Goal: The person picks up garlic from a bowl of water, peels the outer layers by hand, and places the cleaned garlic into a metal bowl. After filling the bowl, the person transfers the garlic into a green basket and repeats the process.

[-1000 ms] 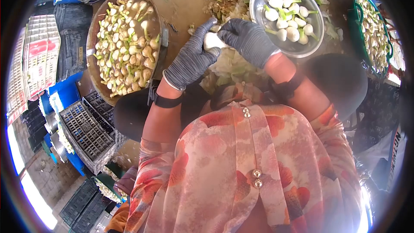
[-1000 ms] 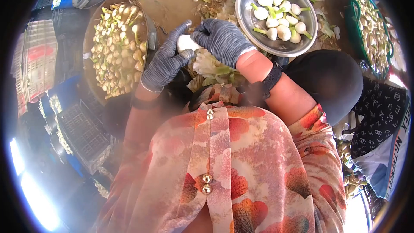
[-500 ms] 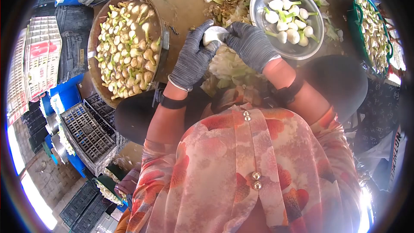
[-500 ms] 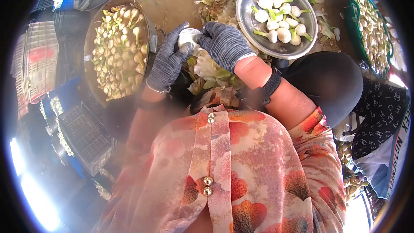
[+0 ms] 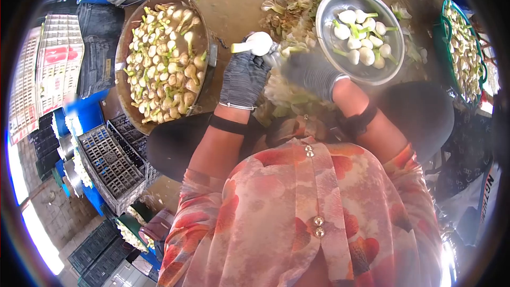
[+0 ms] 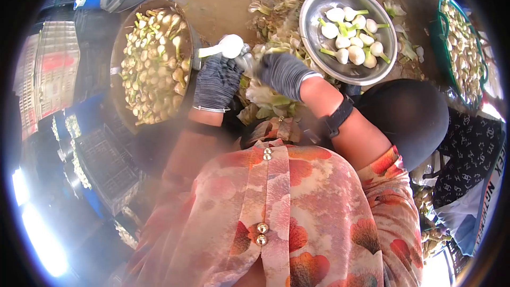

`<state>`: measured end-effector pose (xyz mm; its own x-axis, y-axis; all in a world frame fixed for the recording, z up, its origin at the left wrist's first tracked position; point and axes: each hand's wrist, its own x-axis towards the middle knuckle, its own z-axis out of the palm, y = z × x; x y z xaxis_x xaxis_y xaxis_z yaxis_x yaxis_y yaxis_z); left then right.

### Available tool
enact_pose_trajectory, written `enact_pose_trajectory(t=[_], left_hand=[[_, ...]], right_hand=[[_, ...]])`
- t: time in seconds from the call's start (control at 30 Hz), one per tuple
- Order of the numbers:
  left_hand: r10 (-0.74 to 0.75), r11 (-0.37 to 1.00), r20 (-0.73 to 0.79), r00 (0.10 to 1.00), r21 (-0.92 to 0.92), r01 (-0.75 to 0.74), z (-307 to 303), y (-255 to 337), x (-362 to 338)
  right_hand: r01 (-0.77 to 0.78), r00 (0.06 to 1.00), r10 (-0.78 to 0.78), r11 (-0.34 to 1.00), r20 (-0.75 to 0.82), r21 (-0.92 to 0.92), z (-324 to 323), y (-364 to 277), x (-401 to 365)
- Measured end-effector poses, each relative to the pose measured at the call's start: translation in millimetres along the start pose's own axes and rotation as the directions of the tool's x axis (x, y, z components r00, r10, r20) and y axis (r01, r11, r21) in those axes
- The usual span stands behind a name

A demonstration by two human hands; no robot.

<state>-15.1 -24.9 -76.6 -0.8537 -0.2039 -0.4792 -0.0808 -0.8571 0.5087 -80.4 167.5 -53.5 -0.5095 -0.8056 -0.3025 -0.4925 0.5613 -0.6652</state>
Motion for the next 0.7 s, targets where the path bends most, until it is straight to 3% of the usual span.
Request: enact_pose_trajectory(t=[0.03, 0.07, 0.13, 0.17, 0.23, 0.27, 0.3, 0.33, 0.37, 0.4, 0.43, 0.47, 0.5, 0.53, 0.57, 0.6, 0.67, 0.7], left_hand=[[-0.015, 0.999, 0.193, 0.981, 0.044, 0.007, 12, 5, -6], [0.002, 0.998, 0.164, 0.987, 0.059, -0.012, 12, 6, -7], [0.029, 0.995, 0.109, 0.994, 0.088, -0.039, 14, 6, -7], [0.039, 0.993, 0.093, 0.995, 0.103, -0.049, 13, 6, -6], [0.064, 0.99, 0.078, 0.995, 0.123, -0.074, 9, 1, -1], [0.159, 0.858, 0.187, 0.969, 0.46, -0.23, 6, -2, 1], [0.251, 0.593, 0.291, 0.923, 0.707, -0.385, 2, -4, 4], [0.057, 0.96, 0.143, 0.988, 0.263, -0.093, 10, -9, 3], [0.059, 0.967, 0.056, 0.997, 0.245, -0.071, 18, -13, 3], [0.056, 0.973, -0.037, 0.998, 0.228, -0.046, 25, -14, 11], [0.078, 0.97, -0.095, 0.992, 0.237, -0.053, 29, -12, 29], [0.098, 0.967, -0.161, 0.982, 0.248, -0.056, 24, -9, 48], [0.084, 0.973, -0.184, 0.979, 0.227, -0.04, 16, -7, 77], [0.243, 0.803, -0.004, 0.97, 0.562, -0.199, 17, -11, 105], [0.333, 0.502, 0.208, 0.92, 0.787, -0.36, 35, -6, 124], [0.356, 0.273, 0.307, 0.883, 0.869, -0.412, 50, -3, 140], [0.304, 0.115, 0.439, 0.845, 0.864, -0.49, 131, 8, 148], [0.263, 0.187, 0.484, 0.835, 0.823, -0.536, 173, 9, 151]], right_hand=[[-0.004, 0.997, 0.007, 0.999, 0.073, -0.042, 4, -1, -3], [-0.001, 0.989, 0.013, 0.996, 0.145, -0.085, 3, -8, -6], [-0.218, 0.97, 0.227, 0.971, 0.089, -0.099, -1, -22, -25], [-0.24, 0.97, 0.242, 0.967, 0.009, -0.082, -1, -19, -23], [-0.233, 0.938, 0.268, 0.957, -0.218, 0.173, -6, -22, -17], [-0.197, 0.894, 0.29, 0.939, -0.342, 0.281, -14, -23, -13], [-0.064, 0.852, 0.197, 0.959, -0.485, 0.278, -8, -17, -6], [-0.028, 0.814, 0.181, 0.961, -0.552, 0.274, -8, -15, -3], [-0.109, 0.856, 0.212, 0.965, -0.471, 0.237, -3, -11, 0], [-0.166, 0.901, 0.185, 0.983, -0.393, 0.082, -6, -15, -3], [-0.144, 0.959, 0.132, 0.989, -0.249, -0.031, 16, 1, 3], [-0.085, 0.992, 0.076, 0.993, -0.106, -0.087, -4, -16, -10], [-0.102, 0.994, 0.1, 0.993, -0.035, -0.054, 11, -11, -7], [-0.016, 1.0, 0.016, 0.995, -0.001, -0.101, 18, -10, -6], [0.076, 0.997, -0.07, 0.987, 0.044, -0.144, 23, -11, -4], [0.174, 0.982, -0.157, 0.969, 0.104, -0.178, 26, -10, 1], [0.154, 0.987, -0.147, 0.979, 0.061, -0.135, 22, -9, 5], [0.154, 0.987, -0.15, 0.983, 0.052, -0.097, 23, -11, 7]])
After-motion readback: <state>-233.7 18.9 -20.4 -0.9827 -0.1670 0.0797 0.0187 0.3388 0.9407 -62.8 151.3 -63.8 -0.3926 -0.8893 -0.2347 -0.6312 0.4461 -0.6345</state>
